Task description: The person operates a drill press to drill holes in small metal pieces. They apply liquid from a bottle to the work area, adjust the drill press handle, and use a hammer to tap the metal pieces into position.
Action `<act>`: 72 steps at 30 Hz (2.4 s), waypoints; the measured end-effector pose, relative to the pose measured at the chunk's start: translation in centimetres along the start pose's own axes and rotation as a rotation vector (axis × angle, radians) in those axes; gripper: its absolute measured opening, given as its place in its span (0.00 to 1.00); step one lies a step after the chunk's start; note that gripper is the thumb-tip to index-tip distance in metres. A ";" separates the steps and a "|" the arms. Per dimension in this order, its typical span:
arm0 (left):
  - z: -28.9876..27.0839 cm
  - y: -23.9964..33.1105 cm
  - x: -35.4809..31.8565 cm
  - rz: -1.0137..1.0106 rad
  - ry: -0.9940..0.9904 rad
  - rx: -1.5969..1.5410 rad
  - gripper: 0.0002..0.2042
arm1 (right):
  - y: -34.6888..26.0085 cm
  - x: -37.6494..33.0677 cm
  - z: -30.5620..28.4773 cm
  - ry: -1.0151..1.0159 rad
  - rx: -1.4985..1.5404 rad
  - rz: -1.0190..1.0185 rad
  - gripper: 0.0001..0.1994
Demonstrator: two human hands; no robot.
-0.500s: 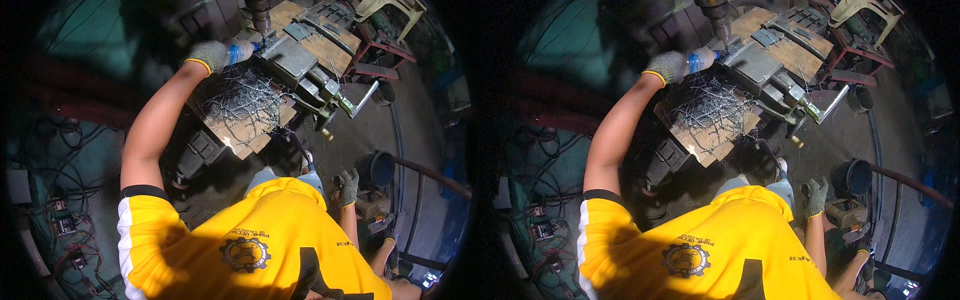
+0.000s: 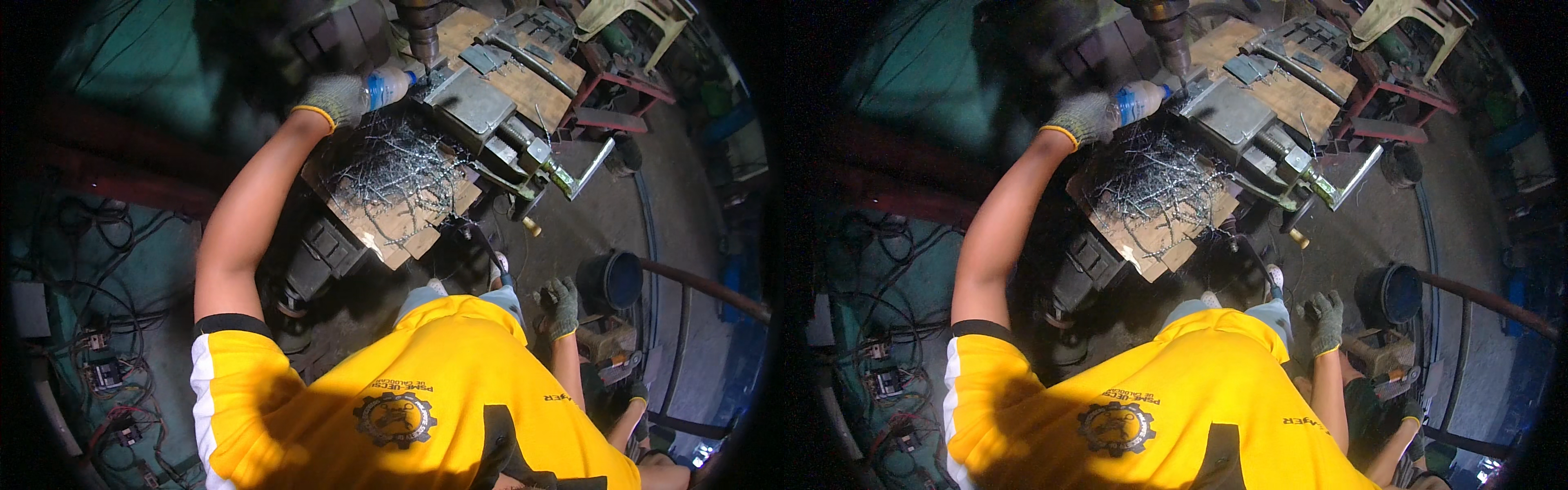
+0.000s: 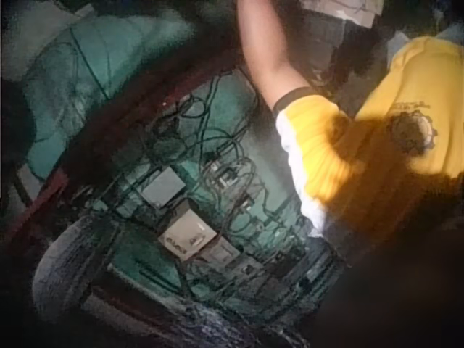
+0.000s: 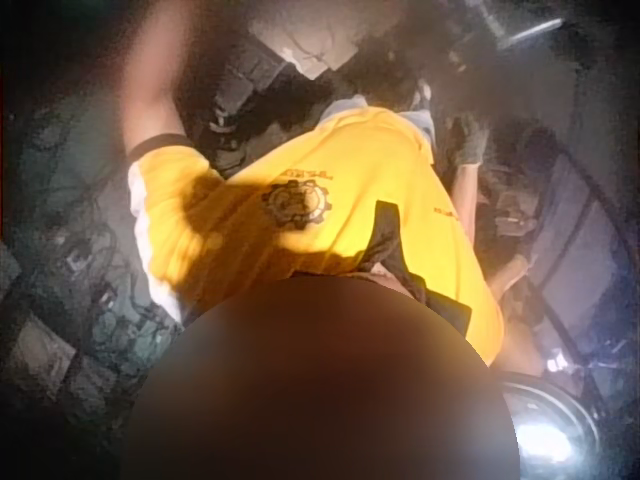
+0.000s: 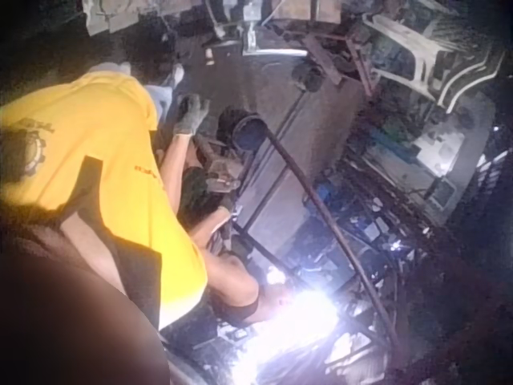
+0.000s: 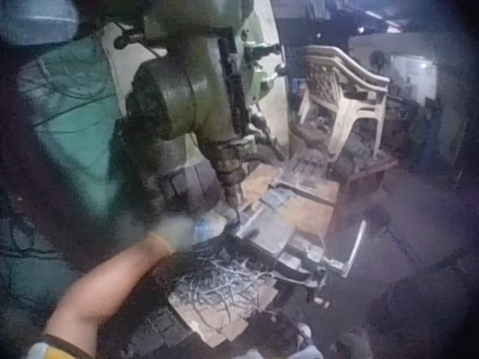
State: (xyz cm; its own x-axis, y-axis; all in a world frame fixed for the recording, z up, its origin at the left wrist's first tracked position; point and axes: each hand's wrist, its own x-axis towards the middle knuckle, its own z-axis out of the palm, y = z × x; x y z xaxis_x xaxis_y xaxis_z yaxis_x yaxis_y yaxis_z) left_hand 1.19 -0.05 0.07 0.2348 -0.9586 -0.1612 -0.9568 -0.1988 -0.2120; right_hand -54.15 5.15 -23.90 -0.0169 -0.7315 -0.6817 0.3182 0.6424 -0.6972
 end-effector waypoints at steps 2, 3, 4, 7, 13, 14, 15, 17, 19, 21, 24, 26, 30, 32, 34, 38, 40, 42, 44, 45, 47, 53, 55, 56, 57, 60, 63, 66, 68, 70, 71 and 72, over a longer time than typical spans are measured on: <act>0.4 -0.2 -0.8 -0.058 -0.073 -0.171 0.30 | 0.2 0.1 -0.2 0.032 -0.024 0.030 0.36; 0.9 -0.3 -1.8 -0.085 0.019 -0.330 0.35 | 0.2 0.2 -0.4 0.004 -0.009 0.006 0.36; 1.7 -0.3 -3.4 -0.110 0.112 -0.486 0.39 | 0.5 0.3 -0.4 0.008 0.008 -0.003 0.35; 5.0 1.3 -8.0 -0.288 0.360 -0.808 0.44 | 2.0 1.4 -2.1 0.043 -0.005 -0.012 0.34; 12.4 1.0 -17.0 -0.549 0.749 -1.011 0.57 | 6.9 8.3 -10.3 0.035 -0.484 -0.127 0.29; 13.6 0.5 -18.8 -0.560 0.813 -1.018 0.59 | 7.7 9.4 -11.5 0.117 -0.614 -0.165 0.27; 14.8 0.1 -20.8 -0.754 0.760 -0.941 0.59 | 8.8 10.0 -12.7 0.088 -0.711 -0.169 0.27; 16.8 -0.8 -24.3 -0.861 0.845 -0.904 0.60 | 9.7 11.6 -14.3 0.198 -0.851 -0.153 0.25; 18.9 -0.3 -26.8 -0.863 0.916 -1.016 0.59 | 10.0 12.1 -15.4 0.105 -0.948 -0.028 0.25; 20.2 -0.4 -28.4 -0.883 0.946 -1.060 0.57 | 9.9 12.0 -16.0 0.061 -0.967 0.076 0.24; 21.4 0.2 -29.8 -0.907 1.048 -1.078 0.53 | 9.3 11.3 -16.2 0.033 -0.982 0.176 0.22; 22.0 0.8 -30.3 -0.942 1.052 -1.063 0.52 | 8.8 10.7 -16.1 0.014 -0.990 0.225 0.21; 24.3 2.1 -30.6 -1.047 1.076 -1.123 0.49 | 8.5 10.1 -15.4 -0.016 -0.995 0.294 0.19; 26.2 2.8 -30.7 -0.998 1.177 -1.112 0.48 | 8.5 9.8 -15.2 -0.030 -0.997 0.321 0.18; 28.3 3.4 -30.9 -1.110 1.026 -1.046 0.41 | 8.5 9.7 -15.0 -0.045 -1.003 0.345 0.18; 31.4 4.0 -30.3 -1.193 0.912 -0.854 0.32 | 8.8 9.4 -14.3 -0.114 -0.988 0.363 0.12; 31.8 4.2 -29.8 -1.134 1.014 -0.912 0.29 | 9.0 9.4 -13.9 -0.136 -0.796 0.447 0.09; 31.4 4.6 -29.5 -1.093 1.014 -0.971 0.28 | 9.1 9.4 -13.7 -0.299 -0.948 0.401 0.07; 30.9 4.7 -29.5 -1.209 0.785 -1.015 0.30 | 9.5 9.6 -13.9 -0.332 -1.039 0.342 0.08; 30.6 5.0 -29.6 -1.226 0.780 -1.083 0.27 | 9.7 9.9 -14.1 -0.197 -0.812 0.409 0.08; 30.5 5.1 -29.7 -1.198 0.854 -1.197 0.24 | 10.3 10.8 -15.0 -0.305 -0.953 0.345 0.10; 31.8 4.4 -29.5 -1.190 0.836 -1.133 0.34 | 12.0 13.5 -16.3 -0.399 -1.149 0.195 0.12; 31.8 4.3 -29.5 -1.163 0.919 -1.023 0.33 | 11.9 13.2 -15.5 -0.374 -1.169 0.216 0.14; 31.7 4.4 -29.5 -1.157 0.929 -1.022 0.33 | 11.7 12.8 -14.8 -0.366 -1.166 0.228 0.15; 31.5 4.5 -29.5 -1.199 0.882 -1.005 0.33 | 11.5 12.2 -14.0 -0.346 -1.168 0.263 0.16; 30.6 5.1 -29.3 -1.297 0.780 -0.946 0.31 | 10.5 10.6 -11.5 -0.363 -1.040 0.386 0.18; 30.3 5.3 -29.2 -1.282 0.803 -0.953 0.33 | 10.6 10.0 -10.2 -0.315 -0.785 0.578 0.21; 31.1 4.9 -29.0 -1.307 0.799 -0.918 0.36 | 11.8 10.3 -9.8 -0.318 -0.915 0.470 0.17; 32.1 4.6 -29.0 -1.290 0.772 -0.937 0.37 | 11.7 10.8 -9.1 -0.286 -1.102 0.262 0.15; 33.1 4.3 -29.2 -1.268 0.798 -0.945 0.37 | 9.8 11.5 -7.1 -0.163 -1.190 -0.065 0.14; 33.5 4.3 -29.2 -1.272 0.772 -0.903 0.37 | 7.9 12.0 -5.4 -0.009 -1.179 -0.208 0.14; 33.8 4.3 -29.2 -1.276 0.795 -0.910 0.37 | 4.8 12.4 -3.8 0.044 -1.177 -0.436 0.14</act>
State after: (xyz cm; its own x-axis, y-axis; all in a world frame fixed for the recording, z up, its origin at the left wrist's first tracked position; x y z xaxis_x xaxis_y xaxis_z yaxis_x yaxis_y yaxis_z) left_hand -4.00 34.01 -28.71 0.9797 0.0700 0.1878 -0.1064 -0.6122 0.7835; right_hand -56.44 0.03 -36.55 0.0539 -0.9404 -0.3356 -0.7588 0.1799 -0.6260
